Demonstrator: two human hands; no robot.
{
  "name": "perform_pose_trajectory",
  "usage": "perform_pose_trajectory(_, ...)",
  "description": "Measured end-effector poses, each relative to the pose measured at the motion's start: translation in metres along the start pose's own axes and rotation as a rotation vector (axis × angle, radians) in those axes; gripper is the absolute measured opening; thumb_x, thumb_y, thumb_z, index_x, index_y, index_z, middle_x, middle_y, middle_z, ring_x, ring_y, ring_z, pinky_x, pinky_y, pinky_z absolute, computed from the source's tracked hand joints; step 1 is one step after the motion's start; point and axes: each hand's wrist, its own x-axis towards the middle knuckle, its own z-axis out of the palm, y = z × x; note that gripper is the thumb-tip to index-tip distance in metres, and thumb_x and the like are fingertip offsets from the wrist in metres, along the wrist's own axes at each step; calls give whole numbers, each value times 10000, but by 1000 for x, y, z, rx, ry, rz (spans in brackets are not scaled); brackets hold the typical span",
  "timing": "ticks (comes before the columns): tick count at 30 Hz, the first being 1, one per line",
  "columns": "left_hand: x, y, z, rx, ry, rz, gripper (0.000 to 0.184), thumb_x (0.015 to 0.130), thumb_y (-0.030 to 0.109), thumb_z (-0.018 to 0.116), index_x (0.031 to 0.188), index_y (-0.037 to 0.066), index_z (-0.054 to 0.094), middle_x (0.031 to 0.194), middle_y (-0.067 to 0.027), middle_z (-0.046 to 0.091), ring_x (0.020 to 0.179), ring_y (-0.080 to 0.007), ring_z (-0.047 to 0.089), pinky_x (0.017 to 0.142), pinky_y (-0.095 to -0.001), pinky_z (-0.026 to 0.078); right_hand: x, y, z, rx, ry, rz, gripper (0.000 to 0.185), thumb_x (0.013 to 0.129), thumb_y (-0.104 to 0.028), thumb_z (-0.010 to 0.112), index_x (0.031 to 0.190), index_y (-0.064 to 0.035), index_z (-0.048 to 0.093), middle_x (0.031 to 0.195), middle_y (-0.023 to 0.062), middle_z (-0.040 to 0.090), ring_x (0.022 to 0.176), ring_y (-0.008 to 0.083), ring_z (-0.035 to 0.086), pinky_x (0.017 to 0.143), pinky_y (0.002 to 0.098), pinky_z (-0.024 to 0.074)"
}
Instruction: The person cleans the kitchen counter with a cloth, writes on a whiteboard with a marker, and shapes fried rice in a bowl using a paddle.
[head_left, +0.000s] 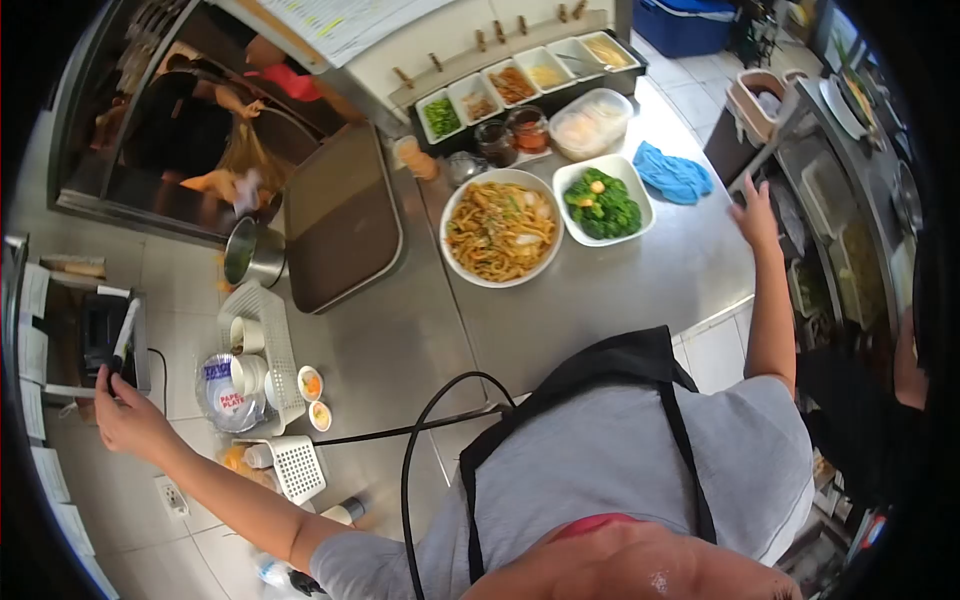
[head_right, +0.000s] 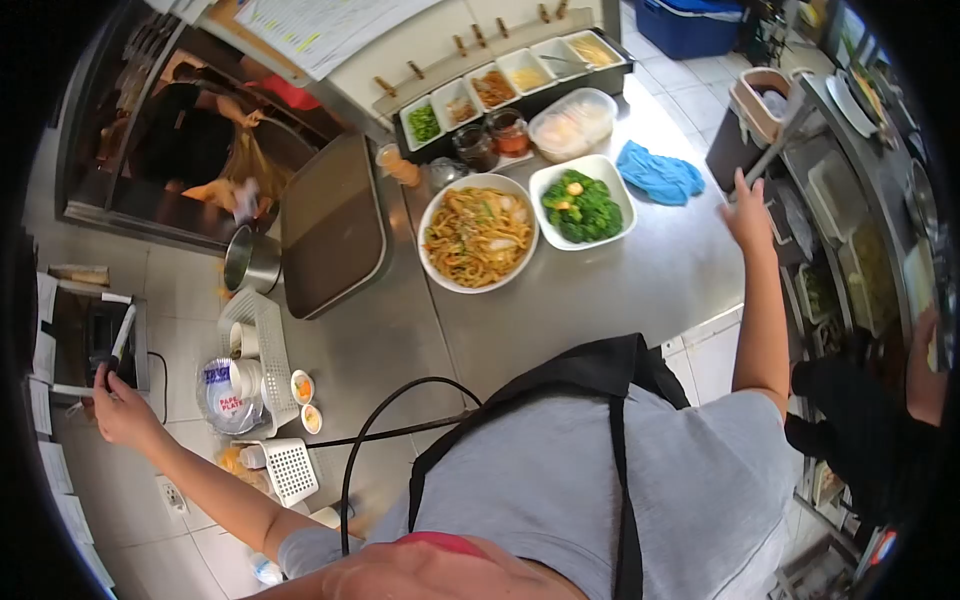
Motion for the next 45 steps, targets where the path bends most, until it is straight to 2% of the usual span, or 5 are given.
perform_pose_trajectory(1,-4,20,-10,-136,-23,-24,171,778,167,545,920,87,597,857,-83,610,761,-240,572,667,-332,430,-2,1,-2,-152,-163,26,824,662,-230,650,1313,-187,148,1308,283,125,997,430,451,816,393,406)
perform_pose_trajectory(10,-35,201,-89,-1131,-186,-272,194,811,62,478,970,-33,535,947,-106,575,845,-162,536,767,-255,404,23,72,-52,167,-140,31,243,702,-276,594,683,-34,606,754,128,581,711,291,562,633,374,437)
perform_pose_trajectory(23,-150,679,-230,-2557,-1339,-1090,201,795,84,532,986,41,487,884,-63,547,766,-166,540,690,-263,451,43,285,-96,709,-714,-69,493,709,-347,607,1105,-74,499,964,142,565,824,257,559,720,322,436)
perform_pose_trajectory(30,-194,824,-313,-2437,-2030,-943,209,817,164,500,1005,76,475,852,-44,560,731,-144,544,572,-246,415,86,320,-58,1061,-899,35,548,796,-276,531,1246,-58,308,868,50,541,738,124,514,646,255,427)
perform_pose_trajectory(45,-58,981,-229,-2064,-1872,29,264,798,116,500,1019,-28,488,836,-44,547,749,-72,498,672,-198,406,351,288,-9,1317,-908,189,187,788,-221,545,853,-47,528,647,27,540,475,59,445,414,183,333)
